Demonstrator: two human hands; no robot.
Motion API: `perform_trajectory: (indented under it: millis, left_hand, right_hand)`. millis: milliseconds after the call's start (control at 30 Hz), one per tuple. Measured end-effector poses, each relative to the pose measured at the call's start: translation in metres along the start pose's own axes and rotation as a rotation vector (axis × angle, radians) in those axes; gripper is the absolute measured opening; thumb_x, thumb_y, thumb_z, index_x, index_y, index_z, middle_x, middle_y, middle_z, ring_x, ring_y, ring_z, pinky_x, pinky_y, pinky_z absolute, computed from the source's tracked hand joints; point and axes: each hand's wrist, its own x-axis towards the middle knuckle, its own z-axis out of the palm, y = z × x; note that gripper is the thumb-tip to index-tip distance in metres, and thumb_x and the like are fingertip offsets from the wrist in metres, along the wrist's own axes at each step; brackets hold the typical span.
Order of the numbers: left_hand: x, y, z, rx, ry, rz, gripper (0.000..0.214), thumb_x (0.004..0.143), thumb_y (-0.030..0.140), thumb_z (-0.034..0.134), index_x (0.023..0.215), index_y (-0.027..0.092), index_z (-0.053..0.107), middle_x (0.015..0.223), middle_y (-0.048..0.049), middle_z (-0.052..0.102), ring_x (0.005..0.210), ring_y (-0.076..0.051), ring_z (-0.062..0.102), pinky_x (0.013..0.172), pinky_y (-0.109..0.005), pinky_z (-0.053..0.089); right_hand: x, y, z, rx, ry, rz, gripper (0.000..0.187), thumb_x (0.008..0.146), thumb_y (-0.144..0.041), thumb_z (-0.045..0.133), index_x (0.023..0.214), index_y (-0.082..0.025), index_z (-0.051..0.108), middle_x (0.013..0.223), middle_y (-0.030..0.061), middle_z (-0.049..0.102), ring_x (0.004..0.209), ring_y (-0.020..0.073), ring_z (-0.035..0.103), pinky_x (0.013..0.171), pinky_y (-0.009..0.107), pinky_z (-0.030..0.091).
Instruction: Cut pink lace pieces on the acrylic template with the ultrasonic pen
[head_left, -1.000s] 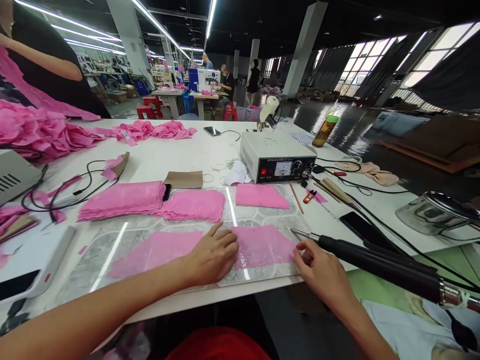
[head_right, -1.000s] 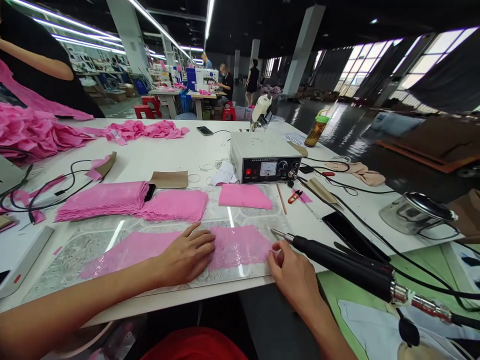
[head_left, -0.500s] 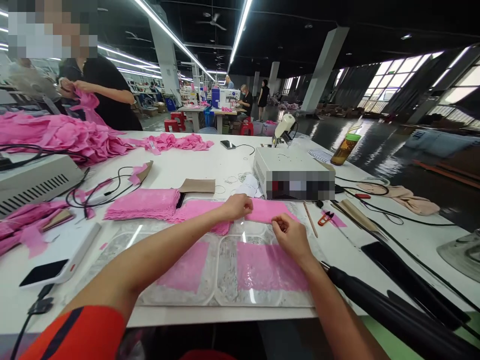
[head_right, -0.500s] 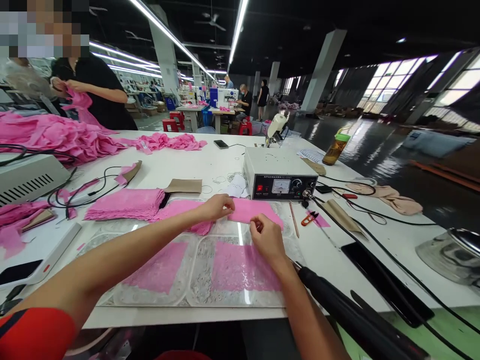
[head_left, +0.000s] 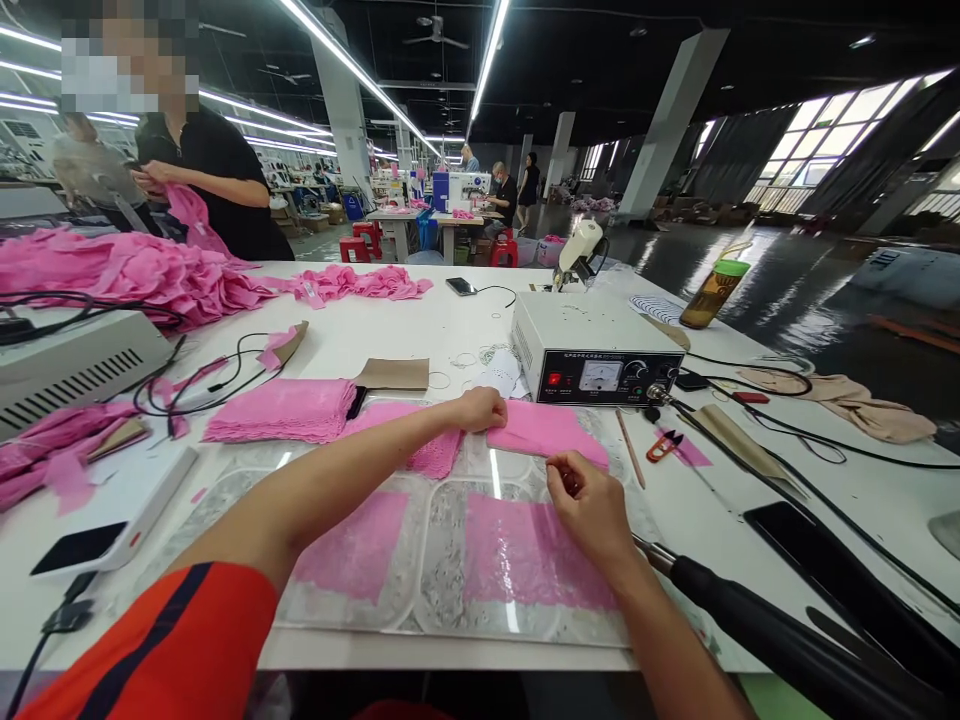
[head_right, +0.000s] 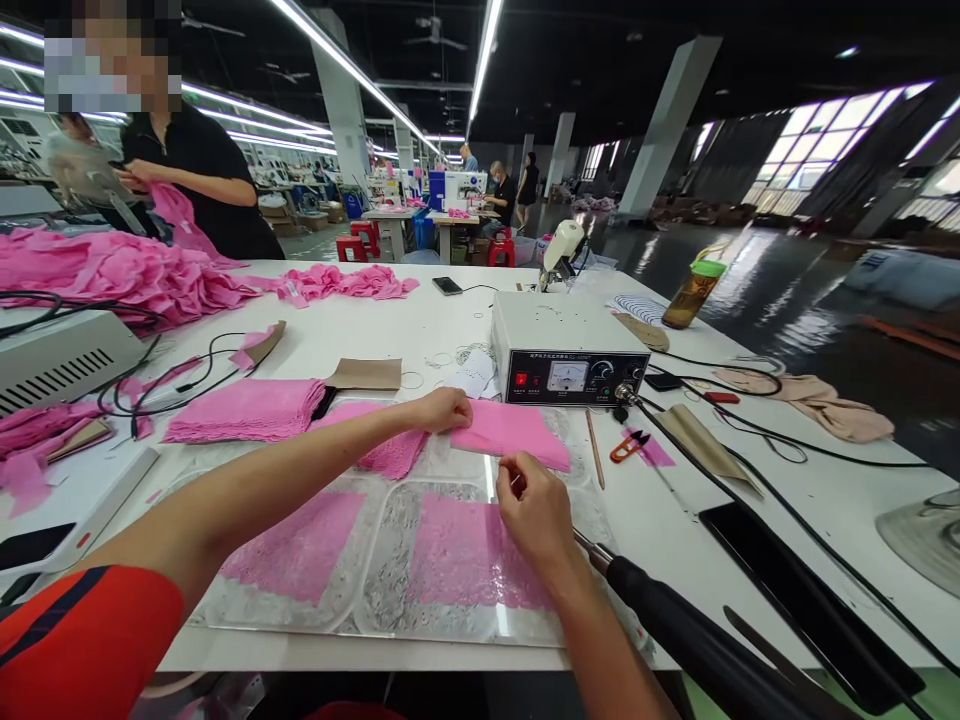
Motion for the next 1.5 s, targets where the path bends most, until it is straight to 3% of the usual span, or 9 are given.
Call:
perform_trajectory:
  millis: [233, 433, 600, 733, 867, 967, 1067, 1233, 1500]
  left_hand:
    - [-0.006, 0.005, -0.015, -0.033, 0.035, 0.016, 0.034, 0.093, 0.035, 0.058, 0.12, 0.014, 0.057, 0.12, -0.0085, 0.059, 0.103, -0.022, 0.061, 0.086, -0.041, 0.054]
    - [-0.02, 0.017, -0.024, -0.082, 0.042, 0.106, 0.033, 0.093, 0.037, 0.058, 0.117, 0.014, 0.058, 0.116, -0.0075, 0.06, 0.099, -0.022, 0.062, 0.083, -0.04, 0.055]
    - [-0.042, 0.03, -0.022, -0.15, 0.035, 0.176, 0.02, 0.085, 0.032, 0.064, 0.087, 0.012, 0.068, 0.091, -0.0043, 0.067, 0.081, -0.016, 0.061, 0.071, -0.027, 0.05]
    - [-0.07, 0.043, -0.016, -0.206, 0.007, 0.176, 0.014, 0.077, 0.023, 0.061, 0.073, 0.012, 0.069, 0.077, -0.0024, 0.067, 0.073, -0.014, 0.059, 0.065, -0.022, 0.044]
    - [-0.101, 0.054, -0.005, -0.247, -0.055, 0.169, 0.014, 0.078, 0.022, 0.06, 0.075, 0.013, 0.071, 0.079, -0.0017, 0.068, 0.07, -0.012, 0.06, 0.061, -0.02, 0.044]
    - [-0.123, 0.061, 0.012, -0.253, -0.109, 0.194, 0.01, 0.077, 0.017, 0.062, 0.073, 0.014, 0.071, 0.079, -0.0013, 0.068, 0.071, -0.011, 0.061, 0.063, -0.018, 0.045]
    - [-0.137, 0.065, 0.031, -0.234, -0.152, 0.23, 0.012, 0.076, 0.009, 0.062, 0.068, 0.014, 0.07, 0.074, 0.0, 0.066, 0.066, -0.009, 0.058, 0.061, -0.017, 0.044]
    - [-0.144, 0.066, 0.05, -0.161, -0.132, 0.258, 0.015, 0.073, 0.003, 0.062, 0.066, 0.015, 0.07, 0.073, 0.0003, 0.063, 0.066, -0.01, 0.056, 0.062, -0.018, 0.041]
    - [-0.149, 0.068, 0.052, -0.076, -0.064, 0.269, 0.015, 0.077, 0.004, 0.063, 0.071, 0.015, 0.071, 0.082, -0.0019, 0.062, 0.079, -0.013, 0.058, 0.073, -0.022, 0.044]
  right_hand:
    - [0.003, 0.012, 0.006, -0.119, 0.033, -0.038, 0.021, 0.083, -0.031, 0.047, 0.088, -0.02, 0.064, 0.082, 0.0045, 0.068, 0.065, 0.0151, 0.058, 0.065, 0.029, 0.045]
    - [0.016, 0.019, 0.017, -0.369, 0.112, -0.122, 0.033, 0.078, -0.027, 0.057, 0.109, -0.015, 0.064, 0.107, 0.0131, 0.063, 0.102, 0.0269, 0.054, 0.088, 0.039, 0.045]
    - [0.02, 0.021, 0.021, -0.448, 0.088, -0.131, 0.017, 0.079, -0.021, 0.056, 0.092, -0.018, 0.067, 0.102, 0.0101, 0.064, 0.095, 0.0245, 0.053, 0.084, 0.037, 0.043]
    - [0.011, 0.011, 0.011, -0.461, 0.042, -0.196, 0.014, 0.078, -0.011, 0.052, 0.077, -0.019, 0.064, 0.09, 0.0085, 0.064, 0.088, 0.0226, 0.053, 0.08, 0.036, 0.043]
    - [-0.017, -0.003, -0.012, -0.496, 0.002, -0.355, 0.015, 0.078, -0.007, 0.052, 0.079, -0.018, 0.062, 0.094, 0.0094, 0.065, 0.09, 0.0233, 0.055, 0.079, 0.036, 0.045]
    - [-0.047, -0.007, -0.03, -0.548, -0.03, -0.539, 0.015, 0.08, -0.006, 0.052, 0.084, -0.017, 0.061, 0.097, 0.0101, 0.065, 0.09, 0.023, 0.056, 0.078, 0.036, 0.047]
    - [-0.073, -0.003, -0.041, -0.556, -0.077, -0.63, 0.016, 0.082, -0.005, 0.052, 0.09, -0.016, 0.06, 0.097, 0.0101, 0.064, 0.09, 0.0224, 0.057, 0.079, 0.037, 0.049]
    - [-0.091, 0.007, -0.05, -0.481, -0.158, -0.616, 0.015, 0.085, -0.008, 0.054, 0.096, -0.016, 0.06, 0.097, 0.0086, 0.064, 0.09, 0.0204, 0.059, 0.08, 0.036, 0.051]
    - [-0.092, 0.008, -0.057, -0.37, -0.199, -0.565, 0.014, 0.087, -0.013, 0.056, 0.099, -0.019, 0.063, 0.095, 0.0065, 0.067, 0.089, 0.0186, 0.063, 0.081, 0.034, 0.053]
